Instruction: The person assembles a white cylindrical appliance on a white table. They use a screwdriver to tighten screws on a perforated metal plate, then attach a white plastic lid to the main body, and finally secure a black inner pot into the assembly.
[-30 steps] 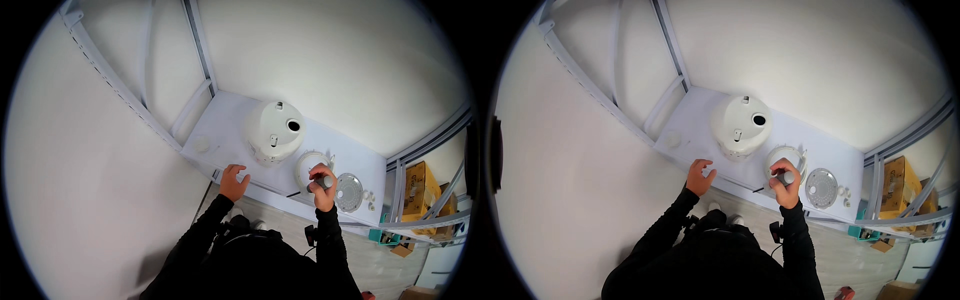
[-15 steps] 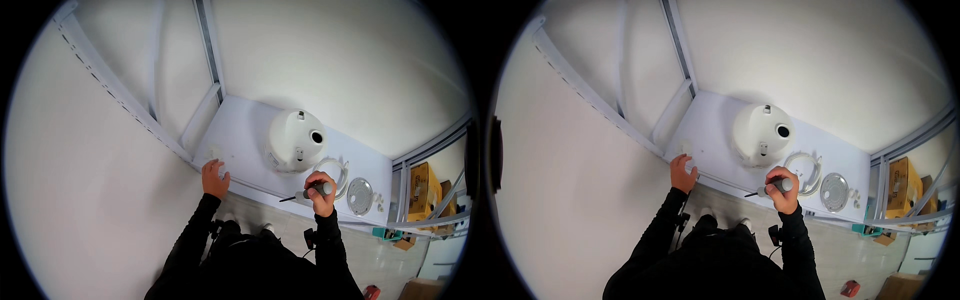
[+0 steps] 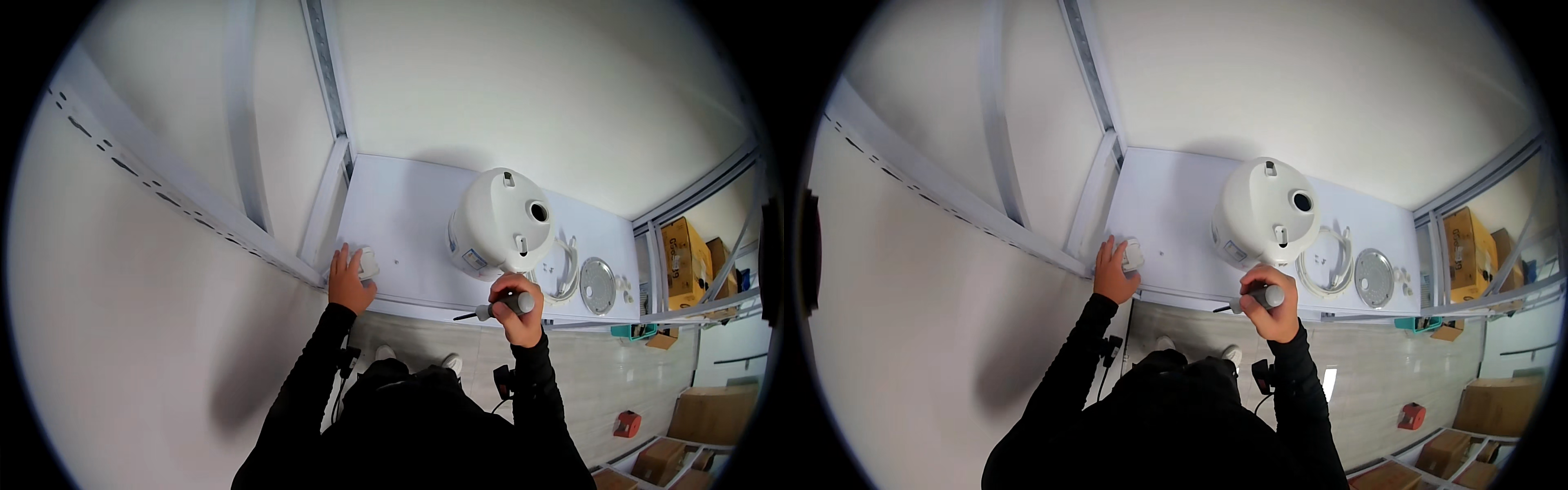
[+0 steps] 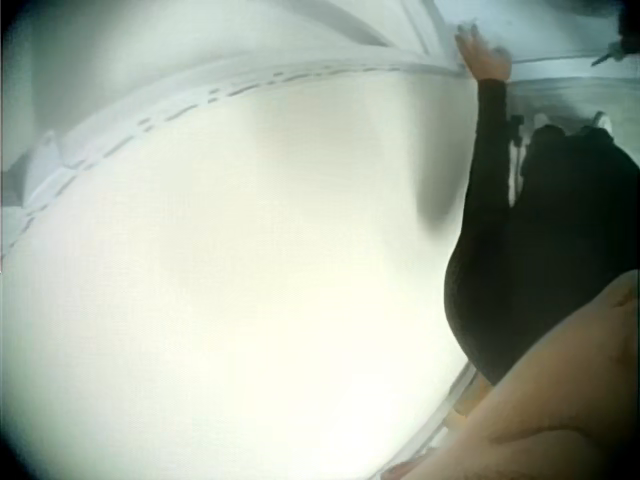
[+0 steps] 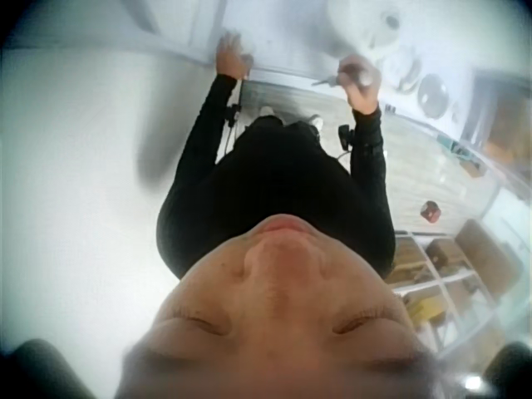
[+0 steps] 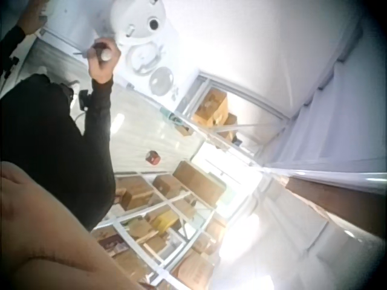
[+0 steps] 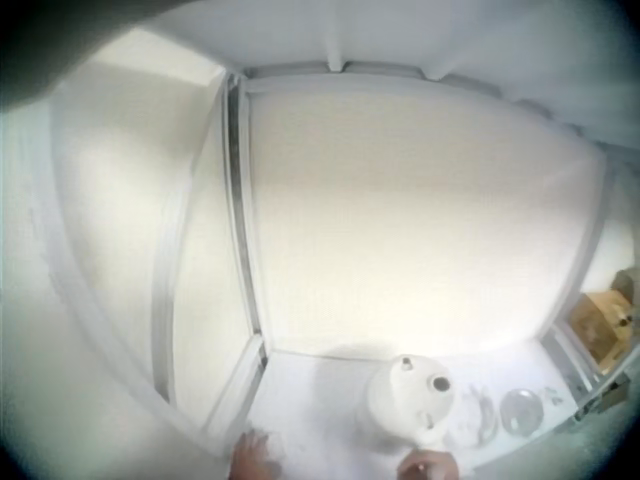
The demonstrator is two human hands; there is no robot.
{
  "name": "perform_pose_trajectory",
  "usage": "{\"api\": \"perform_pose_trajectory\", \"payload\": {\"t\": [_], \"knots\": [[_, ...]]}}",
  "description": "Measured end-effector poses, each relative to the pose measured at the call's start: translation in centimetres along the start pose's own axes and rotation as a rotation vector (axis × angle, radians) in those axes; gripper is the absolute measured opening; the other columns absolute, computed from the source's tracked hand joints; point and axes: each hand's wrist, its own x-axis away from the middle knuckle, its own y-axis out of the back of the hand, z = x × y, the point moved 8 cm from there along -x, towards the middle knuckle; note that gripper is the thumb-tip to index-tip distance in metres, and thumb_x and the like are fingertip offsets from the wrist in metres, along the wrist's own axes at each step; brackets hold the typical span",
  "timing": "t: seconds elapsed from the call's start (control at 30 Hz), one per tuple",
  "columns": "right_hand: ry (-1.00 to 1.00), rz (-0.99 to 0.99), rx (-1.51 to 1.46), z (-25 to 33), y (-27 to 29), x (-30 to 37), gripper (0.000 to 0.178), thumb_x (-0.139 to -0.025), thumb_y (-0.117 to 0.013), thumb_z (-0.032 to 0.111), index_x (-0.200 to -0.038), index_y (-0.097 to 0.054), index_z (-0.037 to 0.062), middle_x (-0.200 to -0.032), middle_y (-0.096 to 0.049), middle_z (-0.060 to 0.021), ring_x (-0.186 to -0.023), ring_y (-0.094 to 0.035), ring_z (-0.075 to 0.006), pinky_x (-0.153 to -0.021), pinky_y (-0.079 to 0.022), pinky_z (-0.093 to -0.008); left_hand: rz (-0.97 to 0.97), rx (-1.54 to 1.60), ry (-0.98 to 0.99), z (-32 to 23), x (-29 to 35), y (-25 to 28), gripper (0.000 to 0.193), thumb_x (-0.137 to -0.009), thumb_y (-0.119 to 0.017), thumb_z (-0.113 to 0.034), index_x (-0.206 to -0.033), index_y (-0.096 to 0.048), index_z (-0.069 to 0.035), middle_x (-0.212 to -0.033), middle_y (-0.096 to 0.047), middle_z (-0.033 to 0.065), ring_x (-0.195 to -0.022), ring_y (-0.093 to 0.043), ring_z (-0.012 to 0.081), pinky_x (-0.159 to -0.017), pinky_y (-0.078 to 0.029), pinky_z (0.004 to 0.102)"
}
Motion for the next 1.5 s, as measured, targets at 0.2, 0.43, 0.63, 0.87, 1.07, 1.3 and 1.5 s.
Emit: {"api": "perform_pose_trajectory", "payload": {"t": [0.2, 0.43, 0.63, 0.87, 1.07, 1.3, 1.5], "knots": [[0.027, 0.021, 0.004, 1.9, -1.3, -0.2, 0.028, -0.077, -0.071, 0.014, -0.101, -0.065, 0.0003, -0.084, -0.065, -0.0097, -0.07, -0.06, -0.0182, -0.065, -0.048, -0.03, 0.007, -0.007, 0.014, 0.7, -0.5, -0.3, 0.073, -0.075, -0.081, -0.025, -0.141, -0.054, -0.007, -0.148, -0.048, 0.0217, -0.138, -0.042, 0.0453, -0.115, -0.035, 0.0539], [0.043, 0.065, 0.006, 3.3, -1.2, -0.1, 0.03, -0.076, -0.071, 0.017, -0.1, -0.065, 0.0004, -0.084, -0.065, -0.0093, -0.07, -0.059, -0.018, -0.065, -0.047, -0.0297, -0.079, 0.07, 0.021, -1.0, -0.3, 1.5, 0.061, -0.074, -0.085, -0.025, -0.127, -0.062, -0.006, -0.13, -0.056, 0.0168, -0.12, -0.054, 0.0381, -0.102, -0.045, 0.0496], [0.069, 0.015, 0.102, 3.7, 0.9, 0.3, 0.021, -0.08, -0.067, 0.0, -0.1, -0.066, 0.0013, -0.085, -0.066, -0.0078, -0.075, -0.062, -0.0172, -0.07, -0.049, -0.0296, -0.262, 0.271, -0.133, -8.7, -0.1, 7.2, 0.055, -0.075, -0.087, -0.023, -0.121, -0.063, -0.005, -0.124, -0.056, 0.0157, -0.113, -0.057, 0.035, -0.096, -0.05, 0.0434], [0.023, 0.081, 0.173, 4.0, 4.2, 2.2, 0.019, -0.086, -0.07, -0.003, -0.103, -0.065, 0.0023, -0.094, -0.067, -0.0102, -0.085, -0.065, -0.0206, -0.079, -0.051, -0.0323, -0.118, 0.433, -0.275, -23.3, 1.8, 9.4, 0.037, -0.076, -0.089, -0.021, -0.1, -0.068, -0.004, -0.105, -0.056, 0.0114, -0.094, -0.061, 0.0286, -0.083, -0.051, 0.0378], [0.154, 0.029, 0.258, 5.1, 9.3, 4.4, 0.024, -0.085, -0.077, 0.003, -0.107, -0.067, 0.003, -0.1, -0.066, -0.0126, -0.097, -0.064, -0.0299, -0.086, -0.051, -0.0366, 0.01, 0.503, -0.324, -30.7, 3.5, 4.9, 0.04, -0.071, -0.094, -0.025, -0.086, -0.065, -0.003, -0.093, -0.052, 0.0066, -0.08, -0.058, 0.0218, -0.071, -0.05, 0.0322], [0.099, 0.095, 0.216, 0.9, 13.0, 6.6, 0.027, -0.087, -0.08, 0.009, -0.11, -0.068, 0.0041, -0.098, -0.069, -0.0122, -0.086, -0.066, -0.0265, -0.079, -0.052, -0.0344, 0.082, 0.448, -0.348, -35.2, 5.5, 0.0, 0.039, -0.079, -0.089, -0.029, -0.095, -0.067, -0.001, -0.096, -0.054, 0.0072, -0.072, -0.058, 0.0205, -0.065, -0.05, 0.0327], [-0.041, 0.12, 0.195, -3.7, 13.4, 6.0, 0.028, -0.09, -0.079, 0.013, -0.113, -0.067, 0.0032, -0.093, -0.069, -0.0075, -0.083, -0.064, -0.0155, -0.077, -0.052, -0.0297, -0.02, 0.456, -0.282, -34.4, 6.4, -1.8, 0.024, -0.085, -0.079, -0.009, -0.104, -0.066, -0.001, -0.094, -0.056, 0.0089, -0.065, -0.058, 0.0184, -0.062, -0.048, 0.0311]]}}
